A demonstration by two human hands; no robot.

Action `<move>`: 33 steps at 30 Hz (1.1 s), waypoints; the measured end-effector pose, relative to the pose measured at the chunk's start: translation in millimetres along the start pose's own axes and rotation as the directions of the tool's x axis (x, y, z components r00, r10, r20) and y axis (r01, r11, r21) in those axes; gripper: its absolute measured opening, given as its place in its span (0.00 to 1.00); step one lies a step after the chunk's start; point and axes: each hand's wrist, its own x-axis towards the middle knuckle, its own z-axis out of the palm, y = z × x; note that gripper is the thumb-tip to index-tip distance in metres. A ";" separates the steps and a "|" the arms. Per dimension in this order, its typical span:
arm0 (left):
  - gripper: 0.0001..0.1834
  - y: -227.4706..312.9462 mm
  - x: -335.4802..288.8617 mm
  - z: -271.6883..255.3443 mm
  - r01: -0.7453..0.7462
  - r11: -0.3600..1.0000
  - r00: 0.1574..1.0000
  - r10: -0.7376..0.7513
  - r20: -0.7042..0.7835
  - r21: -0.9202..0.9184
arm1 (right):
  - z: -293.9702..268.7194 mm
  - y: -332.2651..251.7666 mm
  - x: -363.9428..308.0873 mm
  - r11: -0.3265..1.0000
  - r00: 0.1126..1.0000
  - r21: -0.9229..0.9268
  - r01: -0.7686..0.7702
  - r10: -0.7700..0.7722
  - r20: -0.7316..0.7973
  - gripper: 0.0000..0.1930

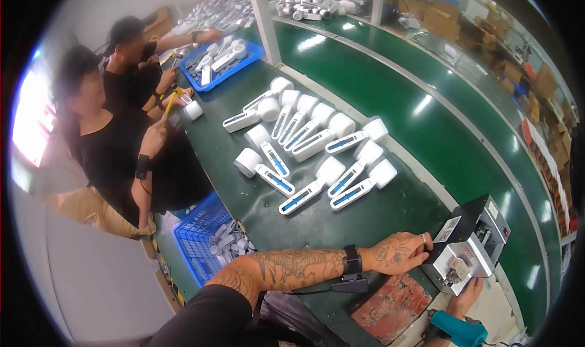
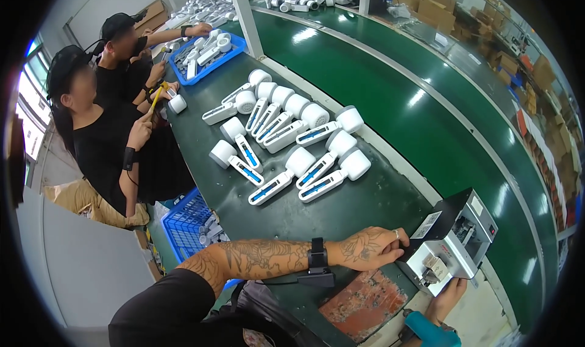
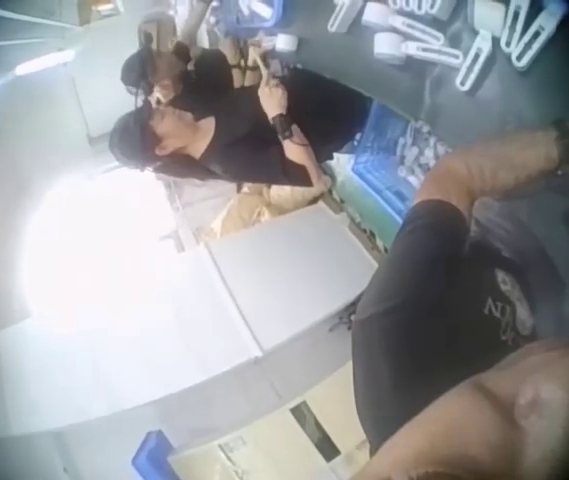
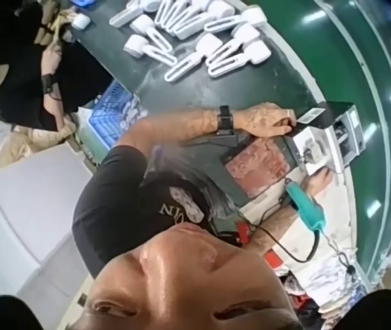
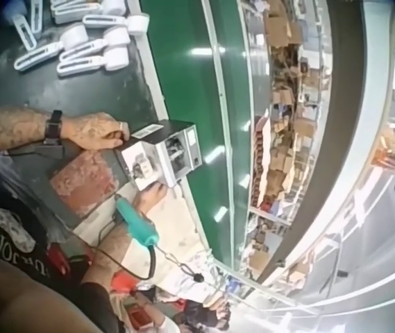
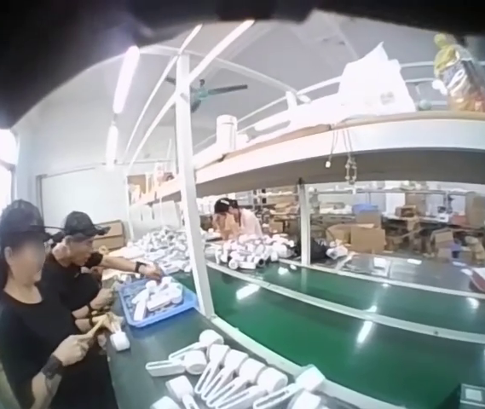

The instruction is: The person picks up a white plastic component and places it into a machine, then removes it and sets it back on the table. They repeat this process with another component before picking up a blue handheld tool and pressing it against a red block.

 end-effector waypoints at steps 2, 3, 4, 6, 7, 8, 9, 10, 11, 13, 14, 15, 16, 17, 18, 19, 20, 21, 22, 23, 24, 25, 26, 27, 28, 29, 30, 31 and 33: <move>0.11 -1.3 0.0 0.8 -0.012 1.000 1.000 0.012 -0.010 0.004 | 1.4 0.0 -1.4 1.000 1.000 0.012 -0.008 0.008 -0.014 0.20; 0.11 -2.1 -0.3 1.4 -0.024 1.000 0.999 0.025 -0.022 0.007 | 1.7 -0.6 -1.4 1.000 1.000 0.010 -0.013 0.013 -0.013 0.20; 0.11 -2.6 -0.4 1.0 -0.027 1.000 0.999 0.027 -0.020 0.007 | 3.0 -0.9 -0.7 1.000 1.000 0.007 -0.015 0.015 -0.015 0.20; 0.10 -3.9 -1.6 0.4 -0.034 0.998 0.999 0.035 -0.025 0.045 | -0.2 6.6 0.3 1.000 1.000 0.013 -0.005 0.005 -0.030 0.20; 0.10 -4.1 -1.6 -0.4 -0.033 0.998 0.999 0.035 -0.030 0.045 | -3.3 11.6 1.6 1.000 0.999 0.017 0.002 -0.001 -0.037 0.20; 0.10 -3.8 -1.2 0.7 -0.038 0.999 0.999 0.039 -0.027 0.027 | -11.6 18.2 3.5 1.000 1.000 0.013 0.000 0.000 -0.030 0.20; 0.10 -3.9 -0.6 1.1 -0.042 0.999 0.999 0.043 -0.024 0.009 | -20.7 24.5 5.9 1.000 0.999 -0.011 -0.004 0.003 -0.053 0.20; 0.10 -4.0 -0.6 0.8 -0.035 0.999 0.999 0.035 -0.035 0.006 | -18.7 22.5 5.2 1.000 0.997 0.002 -0.024 0.024 -0.080 0.20; 0.11 -4.2 -0.5 0.1 -0.038 0.999 0.999 0.038 -0.028 0.014 | -15.6 19.4 4.6 0.999 0.994 0.016 -0.044 0.045 -0.104 0.20; 0.11 -4.8 -1.2 -1.0 -0.041 0.999 0.999 0.041 -0.028 0.020 | -14.5 19.5 4.8 0.998 0.992 0.012 -0.061 0.062 -0.110 0.19; 0.11 -5.0 -2.3 -0.8 -0.040 0.999 0.999 0.041 -0.025 0.023 | -14.3 19.4 4.9 0.997 0.989 0.013 -0.073 0.074 -0.129 0.19; 0.11 -5.2 -2.9 -1.0 -0.040 0.999 0.999 0.040 -0.021 0.026 | -13.9 19.0 5.4 0.997 0.990 0.012 -0.072 0.073 -0.124 0.19; 0.11 -4.8 -3.4 -1.6 -0.039 0.999 0.999 0.040 -0.023 0.026 | -14.4 18.8 4.7 0.998 0.993 0.013 -0.069 0.070 -0.099 0.19; 0.11 -4.2 -4.0 -2.0 -0.032 0.999 0.999 0.033 -0.020 0.022 | -14.5 18.6 4.1 0.998 0.995 0.015 -0.066 0.067 -0.074 0.19; 0.11 -3.6 -4.6 -2.1 -0.025 1.000 1.000 0.026 -0.015 0.018 | -14.5 19.2 4.5 0.998 0.995 0.015 -0.067 0.068 -0.074 0.19; 0.11 -5.0 -4.5 -0.8 -0.026 1.000 1.000 0.026 -0.015 0.017 | -14.7 19.7 5.2 0.999 0.995 -0.009 -0.049 0.048 -0.086 0.19; 0.11 -7.0 -3.9 -0.4 -0.053 0.999 0.998 0.053 -0.028 0.012 | -15.1 19.9 5.7 0.999 0.995 -0.023 -0.040 0.038 -0.092 0.19; 0.12 -9.0 -4.4 0.3 -0.080 0.997 0.996 0.080 -0.040 0.008 | -15.1 20.8 5.0 0.999 0.995 -0.035 -0.032 0.029 -0.100 0.19; 0.12 -8.4 -4.5 0.5 -0.080 0.997 0.996 0.080 -0.038 0.004 | -14.3 19.8 6.2 1.000 0.997 0.004 -0.022 0.022 -0.069 0.19; 0.12 -8.0 -4.1 0.2 -0.079 0.997 0.996 0.079 -0.039 0.007 | -13.5 18.9 7.2 0.999 0.999 0.044 -0.012 0.014 -0.039 0.19; 0.11 -7.4 -3.9 -0.1 -0.077 0.997 0.996 0.078 -0.040 0.011 | -12.2 17.7 8.3 0.999 0.999 0.041 -0.012 0.014 -0.043 0.19; 0.11 -7.8 0.3 -0.2 -0.087 0.995 0.995 0.089 -0.049 0.044 | -12.0 17.4 10.7 0.999 0.999 0.041 0.001 0.001 -0.036 0.19; 0.11 -7.9 1.7 0.3 -0.093 0.995 0.995 0.095 -0.040 0.037 | -14.2 19.3 12.0 0.999 1.000 0.041 0.014 -0.013 -0.028 0.18; 0.11 -8.1 1.3 0.2 -0.073 0.997 0.997 0.074 -0.029 0.038 | -23.0 28.2 14.8 0.999 0.999 0.035 -0.005 0.006 -0.050 0.19; 0.10 -6.5 -0.3 -0.4 -0.050 0.998 0.998 0.051 -0.025 0.041 | -22.9 28.6 15.4 1.000 0.999 0.031 -0.002 0.003 -0.053 0.19; 0.11 -6.9 0.5 -1.1 -0.053 0.997 0.998 0.054 -0.034 0.048 | -22.2 28.5 18.0 1.000 0.999 0.023 0.018 -0.017 -0.036 0.18; 0.11 -4.7 0.3 0.5 -0.056 0.997 0.998 0.057 -0.035 0.046 | -21.6 28.4 19.5 0.999 0.999 0.016 0.037 -0.037 -0.018 0.18; 0.11 -4.4 -0.5 0.3 -0.046 0.998 0.999 0.047 -0.025 0.047 | -24.2 33.5 20.1 0.998 0.998 0.065 0.023 -0.020 -0.052 0.18; 0.11 -3.7 -1.5 -0.5 -0.034 0.998 0.999 0.035 -0.026 0.052 | -32.3 38.7 25.1 0.997 1.000 0.072 0.031 -0.030 -0.008 0.18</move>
